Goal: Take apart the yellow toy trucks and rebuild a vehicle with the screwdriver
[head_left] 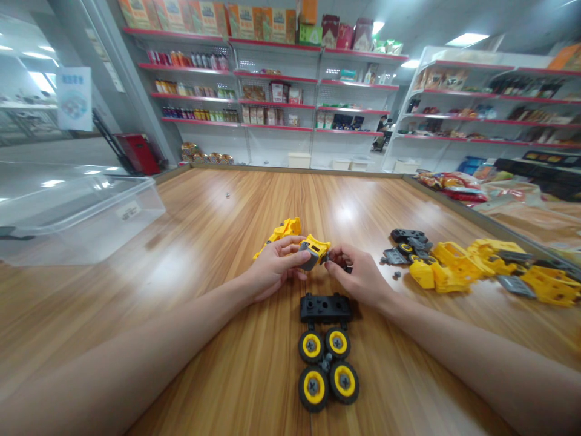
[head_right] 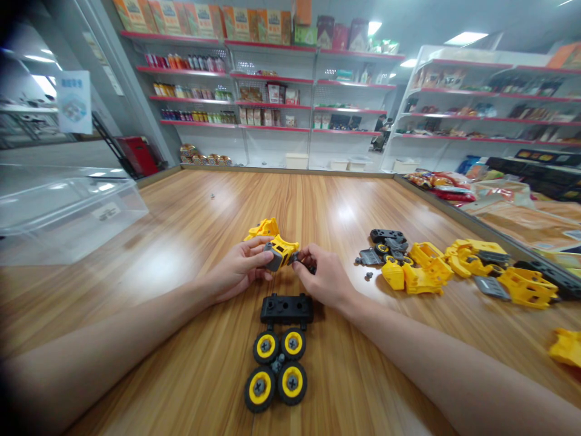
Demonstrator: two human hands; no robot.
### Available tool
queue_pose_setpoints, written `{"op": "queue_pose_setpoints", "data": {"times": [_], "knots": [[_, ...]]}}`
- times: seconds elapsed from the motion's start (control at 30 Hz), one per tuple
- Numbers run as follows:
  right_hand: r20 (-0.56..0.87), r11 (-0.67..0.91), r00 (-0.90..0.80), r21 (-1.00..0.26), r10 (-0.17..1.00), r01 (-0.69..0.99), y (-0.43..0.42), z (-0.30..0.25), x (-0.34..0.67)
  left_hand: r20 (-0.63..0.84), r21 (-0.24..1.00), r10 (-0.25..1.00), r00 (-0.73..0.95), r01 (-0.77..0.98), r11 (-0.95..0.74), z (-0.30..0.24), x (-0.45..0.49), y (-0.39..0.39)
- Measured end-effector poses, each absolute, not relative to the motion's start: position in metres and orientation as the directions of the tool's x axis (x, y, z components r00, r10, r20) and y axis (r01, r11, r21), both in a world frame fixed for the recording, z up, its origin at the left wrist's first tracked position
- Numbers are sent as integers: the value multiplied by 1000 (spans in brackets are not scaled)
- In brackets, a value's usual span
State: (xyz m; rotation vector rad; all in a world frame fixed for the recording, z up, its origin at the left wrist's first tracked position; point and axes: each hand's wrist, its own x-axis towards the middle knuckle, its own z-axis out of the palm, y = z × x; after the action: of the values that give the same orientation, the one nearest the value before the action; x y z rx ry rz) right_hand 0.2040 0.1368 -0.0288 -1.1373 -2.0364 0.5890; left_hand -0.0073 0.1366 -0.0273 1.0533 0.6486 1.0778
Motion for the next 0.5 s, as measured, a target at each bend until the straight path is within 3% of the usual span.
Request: {"op": "queue_pose_setpoints", "data": {"times": [0.5], "knots": [[359,490,-335,-678,871,548,137,-27,205,62,912,925,374,-398,100,-28,-8,137]]}}
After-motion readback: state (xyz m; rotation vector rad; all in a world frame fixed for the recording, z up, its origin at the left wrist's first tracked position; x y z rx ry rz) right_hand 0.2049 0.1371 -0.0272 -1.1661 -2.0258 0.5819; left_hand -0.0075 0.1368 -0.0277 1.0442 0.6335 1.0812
